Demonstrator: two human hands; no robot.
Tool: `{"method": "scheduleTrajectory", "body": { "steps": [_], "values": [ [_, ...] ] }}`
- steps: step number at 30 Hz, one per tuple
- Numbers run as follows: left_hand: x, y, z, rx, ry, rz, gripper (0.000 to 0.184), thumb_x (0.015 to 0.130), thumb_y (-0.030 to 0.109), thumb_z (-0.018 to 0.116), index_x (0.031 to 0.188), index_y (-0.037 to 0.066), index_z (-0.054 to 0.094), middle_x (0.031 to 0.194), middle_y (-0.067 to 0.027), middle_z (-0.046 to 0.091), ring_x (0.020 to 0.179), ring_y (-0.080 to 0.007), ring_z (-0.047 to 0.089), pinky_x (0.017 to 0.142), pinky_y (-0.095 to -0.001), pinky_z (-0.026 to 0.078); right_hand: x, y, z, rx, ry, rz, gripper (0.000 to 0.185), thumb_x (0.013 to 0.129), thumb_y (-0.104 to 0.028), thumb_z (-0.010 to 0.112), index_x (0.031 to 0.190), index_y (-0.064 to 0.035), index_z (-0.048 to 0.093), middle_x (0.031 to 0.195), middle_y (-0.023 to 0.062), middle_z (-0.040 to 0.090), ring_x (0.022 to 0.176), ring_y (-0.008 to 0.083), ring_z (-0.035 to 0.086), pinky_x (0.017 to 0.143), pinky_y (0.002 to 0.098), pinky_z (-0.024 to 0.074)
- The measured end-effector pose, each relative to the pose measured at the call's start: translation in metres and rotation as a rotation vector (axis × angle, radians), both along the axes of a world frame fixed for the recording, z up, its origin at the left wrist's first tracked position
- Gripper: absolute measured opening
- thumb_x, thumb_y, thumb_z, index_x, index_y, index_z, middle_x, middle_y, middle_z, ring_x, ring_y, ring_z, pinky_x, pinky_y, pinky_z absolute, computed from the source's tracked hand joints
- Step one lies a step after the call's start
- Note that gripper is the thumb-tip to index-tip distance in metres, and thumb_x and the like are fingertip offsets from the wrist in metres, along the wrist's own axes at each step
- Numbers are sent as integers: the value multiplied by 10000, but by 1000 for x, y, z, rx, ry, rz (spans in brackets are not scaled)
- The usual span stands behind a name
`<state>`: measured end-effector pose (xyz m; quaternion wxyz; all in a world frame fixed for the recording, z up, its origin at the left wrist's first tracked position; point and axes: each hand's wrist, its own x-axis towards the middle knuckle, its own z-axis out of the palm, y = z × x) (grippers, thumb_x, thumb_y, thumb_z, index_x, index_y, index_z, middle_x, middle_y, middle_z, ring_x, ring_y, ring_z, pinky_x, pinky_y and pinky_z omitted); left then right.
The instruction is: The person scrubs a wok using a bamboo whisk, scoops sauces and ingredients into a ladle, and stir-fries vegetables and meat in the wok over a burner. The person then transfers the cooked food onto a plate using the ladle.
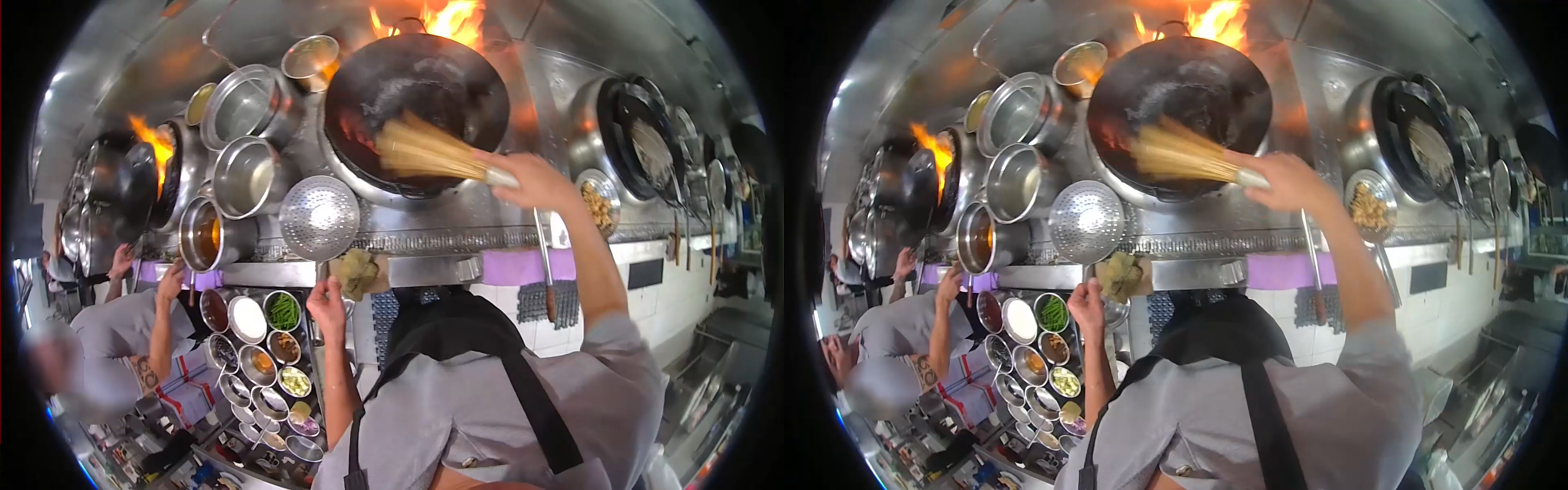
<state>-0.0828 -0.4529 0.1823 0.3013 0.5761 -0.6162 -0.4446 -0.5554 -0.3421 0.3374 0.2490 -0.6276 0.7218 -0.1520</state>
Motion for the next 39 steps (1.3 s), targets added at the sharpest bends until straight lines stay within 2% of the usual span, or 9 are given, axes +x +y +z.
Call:
{"method": "scheduleTrajectory", "body": {
  "steps": [3,6,15,20,26,28,30,34,39],
  "values": [
    [-1,3,4,-153,49,-54,288,903,-42,608,1188,-55,647,1073,-165,708,930,-211,690,844,-331,549,-10,-145,-17,288,150,51,697,763,-228,688,1442,-204,530,1170,211,691,1022,388,683,881,474,563],
    [10,9,12,-101,3,-138,277,906,-35,615,1179,-49,660,1065,-159,715,936,-213,694,853,-327,544,17,-210,-71,98,-161,-403,602,834,-200,593,1426,-126,515,1043,238,716,961,401,702,842,498,579],
    [24,15,14,156,21,-285,204,1024,93,556,1087,-63,671,980,-102,728,897,-160,680,831,-284,524,-88,-143,-55,326,104,-88,733,728,-262,740,1438,-243,558,1161,173,716,1025,326,706,897,402,566],
    [-19,-1,29,162,100,-429,260,1056,177,528,953,-31,645,930,-91,715,911,-149,650,863,-288,499,35,-188,-102,71,-5,-322,634,817,-173,590,1423,-32,467,1088,329,672,1058,438,667,950,498,528],
    [2,8,50,241,188,-306,284,1063,227,536,942,-10,638,941,-81,715,894,-128,622,858,-289,493,-47,-93,3,437,28,76,783,708,-302,774,1452,-206,550,1285,165,675,1116,323,672,989,415,521],
    [10,7,37,244,244,-251,245,1027,213,607,931,-5,662,937,-89,725,870,-129,638,835,-288,502,-149,-132,-86,415,-63,-3,823,643,-198,804,1430,-268,572,1120,121,743,1004,299,711,872,403,562],
    [5,9,41,200,156,-276,228,1000,216,649,923,3,666,948,-92,729,867,-142,663,816,-288,516,-113,-173,-120,-131,143,-175,752,720,-196,735,1443,-253,537,1080,204,716,987,347,704,863,450,563],
    [-19,3,42,333,223,-392,152,966,139,701,976,-11,684,951,-52,717,872,-103,634,827,-253,494,31,-175,-100,8,-81,-224,690,793,-154,589,1471,-95,470,1080,342,664,1069,446,660,970,495,522],
    [7,13,43,342,153,-387,139,967,112,684,1016,-18,687,942,-37,712,862,-99,636,824,-257,506,-36,-79,-13,391,23,118,762,733,-333,725,1467,-272,528,1299,125,669,1205,311,626,1026,429,492]
  ]
}}
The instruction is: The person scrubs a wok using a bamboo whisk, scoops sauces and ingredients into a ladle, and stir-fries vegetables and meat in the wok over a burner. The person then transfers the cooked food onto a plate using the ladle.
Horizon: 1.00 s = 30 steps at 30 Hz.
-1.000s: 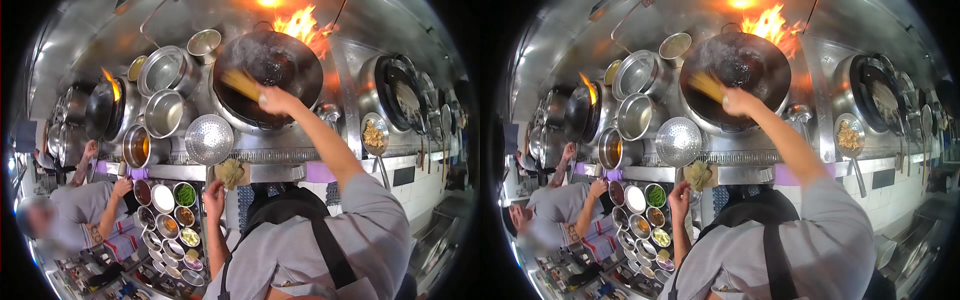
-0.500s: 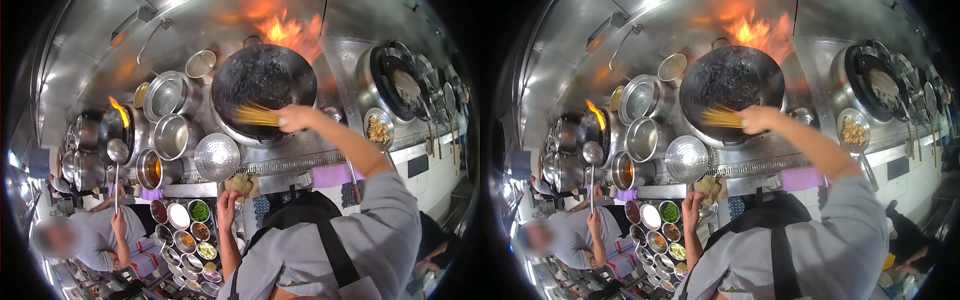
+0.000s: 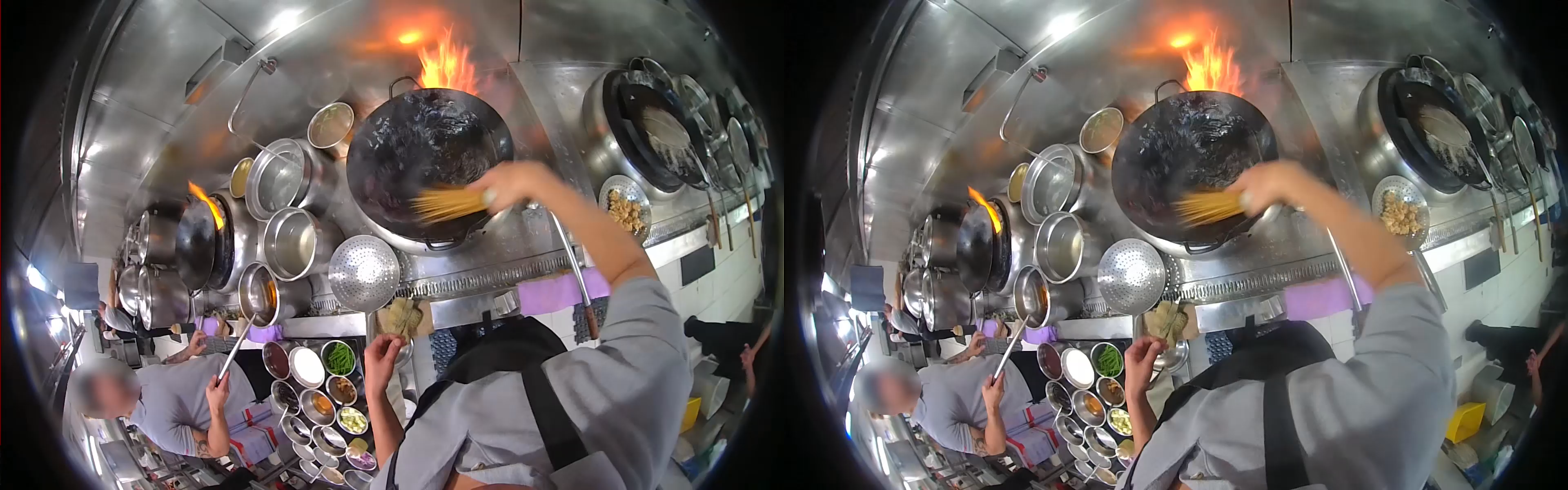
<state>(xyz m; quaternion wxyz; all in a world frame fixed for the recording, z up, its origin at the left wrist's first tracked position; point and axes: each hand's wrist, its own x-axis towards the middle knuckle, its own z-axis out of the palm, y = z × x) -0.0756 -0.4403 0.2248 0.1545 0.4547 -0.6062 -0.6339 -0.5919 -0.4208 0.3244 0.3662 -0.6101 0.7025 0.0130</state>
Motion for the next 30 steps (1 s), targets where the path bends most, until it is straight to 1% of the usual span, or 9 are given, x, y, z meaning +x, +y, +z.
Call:
{"method": "scheduleTrajectory", "body": {
  "steps": [3,6,11,17,19,21,24,26,30],
  "values": [
    [21,3,-15,11,-30,74,134,961,102,682,1015,-21,689,945,-43,715,873,-99,641,831,-256,506,-123,-13,-39,-64,23,-162,670,749,-128,712,1394,-273,605,1188,101,721,1048,283,698,885,405,567],
    [5,5,-22,60,-28,57,156,955,99,686,1052,-24,678,968,-57,719,892,-119,663,845,-269,519,-76,-88,-100,-605,288,-461,623,761,-210,701,1367,-291,582,1039,191,722,935,363,710,818,476,583],
    [-55,8,1,74,7,-139,192,968,157,669,1070,-5,683,1003,-84,725,915,-149,683,835,-284,517,91,-100,-93,-403,-191,-458,663,788,-187,636,1434,-97,513,1128,289,680,1058,423,674,931,483,551],
    [-115,2,-41,577,390,19,236,959,158,619,1139,6,637,1155,-145,683,1034,-270,668,920,-389,527,-30,17,17,109,42,91,711,710,-257,761,1402,-293,596,1218,162,690,1088,299,669,916,426,553],
    [-166,-11,-39,673,331,99,418,1029,255,441,1366,9,456,1408,-184,569,1266,-314,561,1064,-488,402,-85,27,35,136,83,-425,732,734,-230,744,1435,-190,539,1084,181,725,961,319,700,826,454,577],
    [-208,-25,-32,642,424,58,344,1023,278,469,1278,70,565,1270,-108,667,1232,-289,583,1053,-509,389,-149,15,-34,-503,505,-546,742,773,-229,722,1468,-132,481,997,194,727,784,314,710,697,491,597],
    [-255,-43,1,938,662,459,189,992,227,492,850,108,533,868,-60,639,906,-226,609,886,-427,461,-161,48,-44,-873,391,-609,766,808,-259,715,1511,-153,429,1042,222,715,755,324,716,656,519,590],
    [-262,-45,-2,1018,826,572,278,987,208,487,725,124,445,696,-42,520,674,-204,543,772,-396,477,-59,103,54,-410,-102,-952,811,830,-275,718,1548,-134,369,1113,222,706,839,350,721,753,527,581],
    [-221,-98,-29,724,778,449,399,1012,145,465,639,166,325,548,20,268,466,-151,259,591,-364,393,-9,192,-89,-875,-78,-760,857,839,-286,761,1571,-135,343,1265,215,656,1062,292,678,987,402,519]
  ]
}}
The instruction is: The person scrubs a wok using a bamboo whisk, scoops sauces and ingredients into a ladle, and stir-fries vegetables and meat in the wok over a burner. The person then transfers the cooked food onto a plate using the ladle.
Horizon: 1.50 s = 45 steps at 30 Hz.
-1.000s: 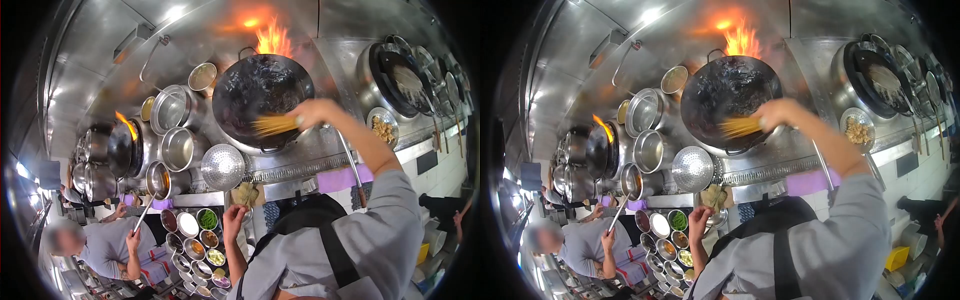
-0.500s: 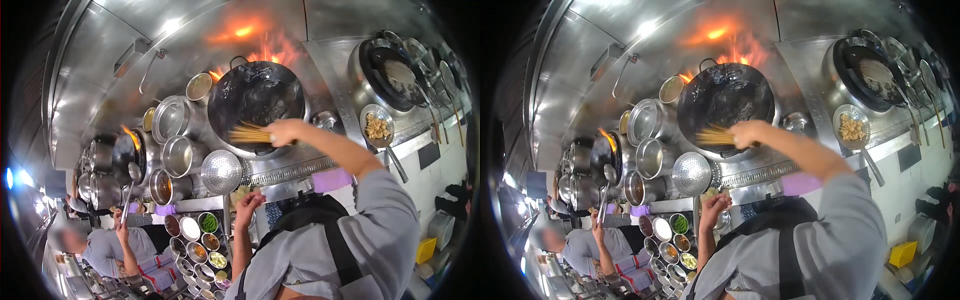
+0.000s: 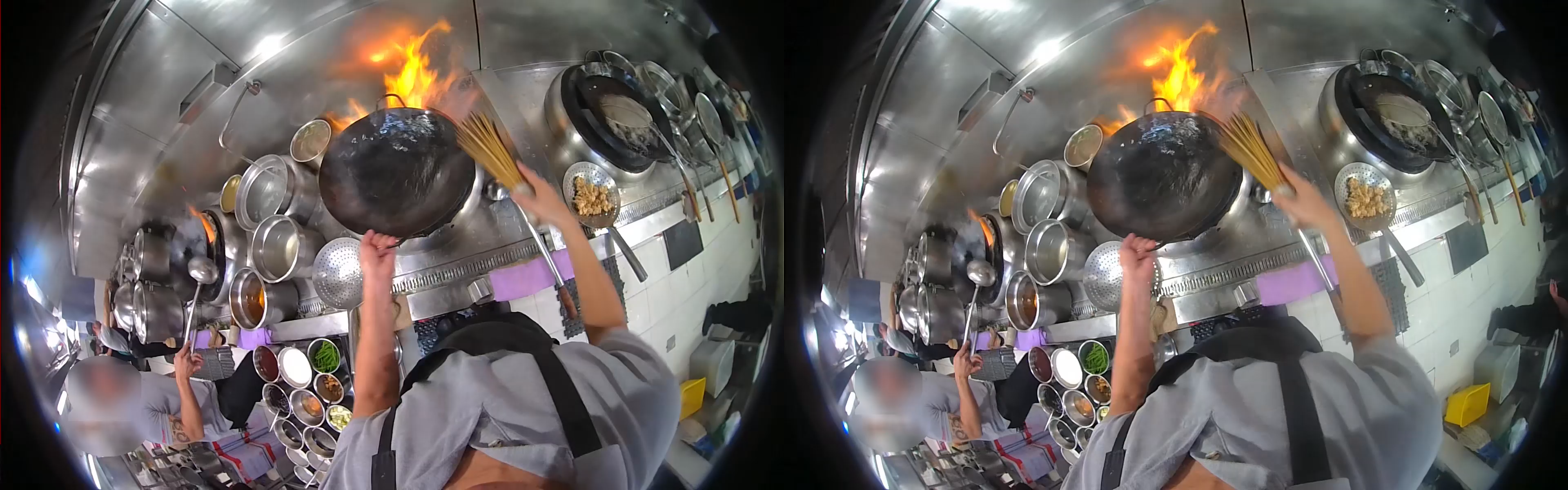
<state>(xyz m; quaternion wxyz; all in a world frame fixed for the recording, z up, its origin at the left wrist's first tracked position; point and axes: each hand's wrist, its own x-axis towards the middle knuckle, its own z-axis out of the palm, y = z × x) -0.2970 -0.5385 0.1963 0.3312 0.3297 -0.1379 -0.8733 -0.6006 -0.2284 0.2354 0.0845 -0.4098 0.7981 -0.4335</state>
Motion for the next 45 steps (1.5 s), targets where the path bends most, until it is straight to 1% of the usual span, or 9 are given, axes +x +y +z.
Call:
{"method": "scheduleTrajectory", "body": {
  "steps": [6,11,15,25,29,32,37,40,45],
  "values": [
    [81,-58,74,-94,-69,-200,372,1038,186,492,682,169,386,546,55,284,443,-97,268,511,-314,330,100,122,-39,95,-559,-93,842,867,-230,777,1558,-29,341,1099,78,649,910,144,604,820,313,523],
    [62,-38,128,-275,-119,-162,343,1056,219,490,728,159,410,556,48,277,446,-98,253,499,-307,289,111,131,10,209,-765,-226,798,848,-243,756,1531,-45,394,1339,220,611,1176,231,611,1009,345,470],
    [47,-7,145,-404,-94,-112,371,1054,198,498,722,152,339,556,38,266,458,-104,248,476,-325,263,75,113,4,206,-206,-198,796,863,-320,736,1536,-70,392,1310,238,640,1217,332,620,1031,404,461],
    [11,94,178,-719,-133,17,346,1041,149,526,752,125,336,526,34,292,414,-86,239,396,-296,218,95,-82,138,26,16,-62,763,898,-323,700,1564,-227,339,1165,275,672,1045,467,656,935,487,515],
    [8,115,177,-862,-170,-43,278,1049,171,532,834,103,370,588,34,378,433,-54,291,386,-262,251,115,-155,56,-4,-97,165,831,880,-242,678,1591,-165,254,1267,353,590,1102,480,627,998,506,493],
    [16,96,162,-827,-130,-33,268,1043,166,553,869,109,358,630,36,385,463,-51,305,393,-256,265,84,-93,37,616,-150,155,814,878,-290,669,1581,-151,285,1295,252,634,1173,394,638,1044,443,479],
    [19,98,160,-757,-218,39,265,1043,158,555,870,127,356,645,43,393,480,-47,330,394,-246,262,8,-23,5,-1,-256,-16,694,881,-317,703,1493,-119,444,1141,95,717,935,223,705,805,360,577],
    [11,119,167,-955,-237,-78,267,1041,138,551,866,112,351,662,40,399,496,-30,334,400,-229,265,59,-100,60,-232,-818,-492,469,900,-230,712,1324,-91,567,990,108,691,743,215,667,481,366,528],
    [-4,144,163,-1187,-305,-98,206,1041,147,547,913,92,395,659,49,405,493,-28,332,407,-225,257,155,-170,2,-527,-181,-7,728,896,-301,670,1540,-106,392,1321,246,606,1151,324,632,966,420,524]
  ]
}}
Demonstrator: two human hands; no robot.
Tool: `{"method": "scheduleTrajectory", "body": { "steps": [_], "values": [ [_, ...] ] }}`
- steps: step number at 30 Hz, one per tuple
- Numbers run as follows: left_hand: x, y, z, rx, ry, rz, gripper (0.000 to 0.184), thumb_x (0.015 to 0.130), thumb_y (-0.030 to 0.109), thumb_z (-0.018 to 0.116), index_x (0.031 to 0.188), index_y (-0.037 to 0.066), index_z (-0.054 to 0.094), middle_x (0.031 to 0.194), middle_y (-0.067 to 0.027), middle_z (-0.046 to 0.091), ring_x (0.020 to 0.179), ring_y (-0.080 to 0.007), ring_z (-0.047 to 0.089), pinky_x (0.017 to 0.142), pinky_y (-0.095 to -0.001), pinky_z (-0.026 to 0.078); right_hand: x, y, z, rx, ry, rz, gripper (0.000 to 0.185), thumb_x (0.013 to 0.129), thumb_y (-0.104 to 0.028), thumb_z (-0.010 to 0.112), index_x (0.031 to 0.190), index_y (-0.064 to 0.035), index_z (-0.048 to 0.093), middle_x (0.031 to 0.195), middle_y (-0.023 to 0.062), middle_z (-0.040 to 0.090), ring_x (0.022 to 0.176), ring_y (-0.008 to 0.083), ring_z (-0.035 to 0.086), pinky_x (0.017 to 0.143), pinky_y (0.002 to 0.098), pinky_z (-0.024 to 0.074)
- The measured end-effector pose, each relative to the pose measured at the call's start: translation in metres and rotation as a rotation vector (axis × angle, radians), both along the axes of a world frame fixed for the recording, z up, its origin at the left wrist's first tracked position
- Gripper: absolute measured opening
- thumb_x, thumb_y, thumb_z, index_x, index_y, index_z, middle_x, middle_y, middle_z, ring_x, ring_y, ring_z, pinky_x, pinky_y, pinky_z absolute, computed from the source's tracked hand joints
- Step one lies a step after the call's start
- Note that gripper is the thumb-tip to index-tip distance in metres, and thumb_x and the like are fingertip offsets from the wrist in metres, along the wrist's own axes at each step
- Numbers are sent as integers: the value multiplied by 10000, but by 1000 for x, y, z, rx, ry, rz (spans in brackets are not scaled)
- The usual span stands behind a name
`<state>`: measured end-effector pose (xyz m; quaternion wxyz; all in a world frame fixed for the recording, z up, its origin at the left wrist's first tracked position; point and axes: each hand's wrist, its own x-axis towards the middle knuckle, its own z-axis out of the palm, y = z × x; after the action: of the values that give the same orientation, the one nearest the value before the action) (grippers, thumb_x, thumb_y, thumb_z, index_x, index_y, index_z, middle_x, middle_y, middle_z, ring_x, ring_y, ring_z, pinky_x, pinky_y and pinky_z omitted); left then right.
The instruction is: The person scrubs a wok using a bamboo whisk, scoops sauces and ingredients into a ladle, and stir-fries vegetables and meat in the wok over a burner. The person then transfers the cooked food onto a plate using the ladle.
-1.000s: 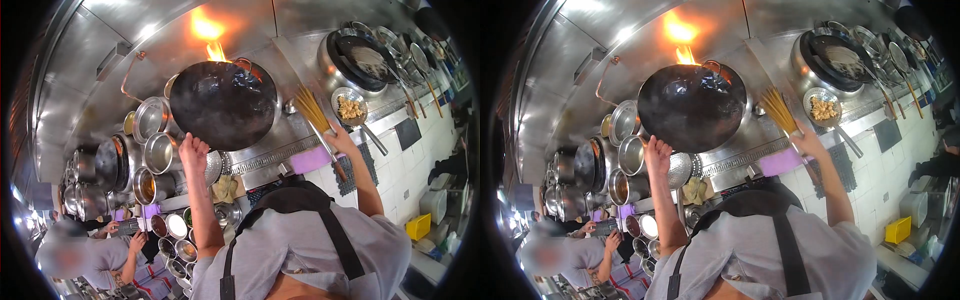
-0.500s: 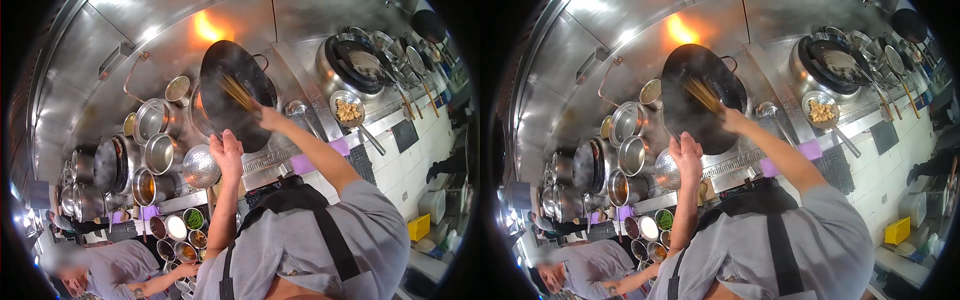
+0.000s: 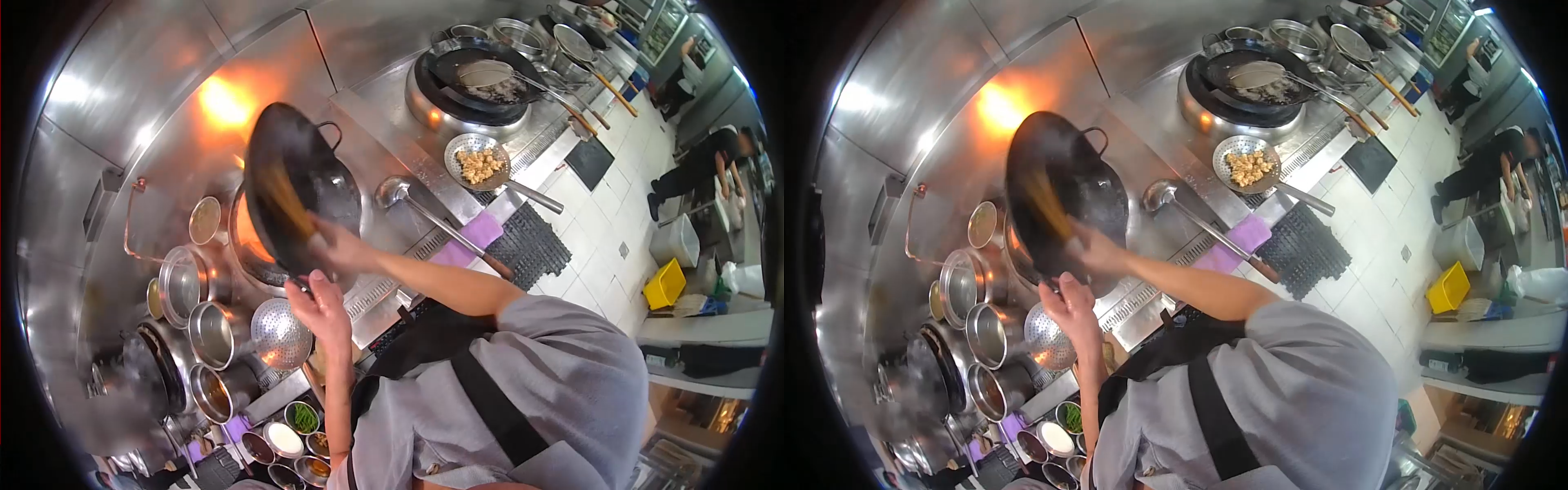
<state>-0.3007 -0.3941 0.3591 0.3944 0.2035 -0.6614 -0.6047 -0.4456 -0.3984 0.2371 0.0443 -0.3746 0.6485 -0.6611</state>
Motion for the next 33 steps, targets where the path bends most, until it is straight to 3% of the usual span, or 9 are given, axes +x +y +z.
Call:
{"method": "scheduleTrajectory", "body": {
  "steps": [4,6,7,10,16,21,24,27,33],
  "values": [
    [21,-37,6,367,138,73,254,1041,146,532,841,128,376,598,55,370,466,-42,311,399,-242,248,-68,97,-29,754,-10,515,776,857,-288,690,1563,-237,374,1303,124,645,1089,280,664,931,372,550],
    [43,-71,-14,518,188,90,360,1039,130,503,735,153,310,543,49,280,439,-62,225,405,-274,199,-110,140,23,1114,-277,160,316,877,-306,627,1102,-112,735,1129,145,704,698,247,721,430,397,539],
    [53,-82,-22,587,226,83,375,1038,128,495,717,156,304,542,48,260,443,-65,211,412,-279,194,-144,147,-7,1050,-383,-5,296,889,-322,594,904,-83,768,1010,188,731,785,288,737,552,439,577],
    [78,-110,-55,911,322,29,402,1045,176,452,672,167,303,557,41,206,477,-104,204,466,-304,219,-203,177,-10,910,128,-263,854,923,-381,570,1601,-70,154,1101,302,683,892,382,715,838,468,553],
    [20,-92,-154,1038,359,37,293,1073,232,480,815,94,468,669,-8,474,665,-132,499,709,-336,494,-118,92,139,1251,473,164,752,943,-337,603,1591,-202,247,1143,281,669,1017,434,662,932,506,518],
    [-29,-77,-157,1390,378,90,153,1046,235,545,975,100,551,864,-32,627,814,-178,615,838,-478,504,-138,23,118,1328,700,861,783,868,-351,669,1570,-304,324,1125,241,684,1013,417,672,926,490,522],
    [-5,-65,-151,965,-39,338,123,1013,230,595,1024,112,559,912,-27,629,846,-216,619,845,-472,489,-238,-33,88,1456,547,471,694,894,-289,622,1533,-174,380,1064,207,720,968,409,698,862,491,549],
    [-9,-66,-131,-64,-134,472,89,931,149,649,946,92,583,908,-62,638,867,-238,632,781,-407,464,-230,-75,58,839,619,-324,587,949,-238,527,1487,-47,393,1012,238,719,936,428,699,794,515,557],
    [-34,-69,-125,-908,-691,72,183,852,192,701,811,60,581,761,-130,650,768,-328,636,761,-473,437,-70,-95,47,1232,355,566,639,827,-280,645,1425,-84,533,1209,296,656,1141,418,643,1009,447,510]
  ]
}}
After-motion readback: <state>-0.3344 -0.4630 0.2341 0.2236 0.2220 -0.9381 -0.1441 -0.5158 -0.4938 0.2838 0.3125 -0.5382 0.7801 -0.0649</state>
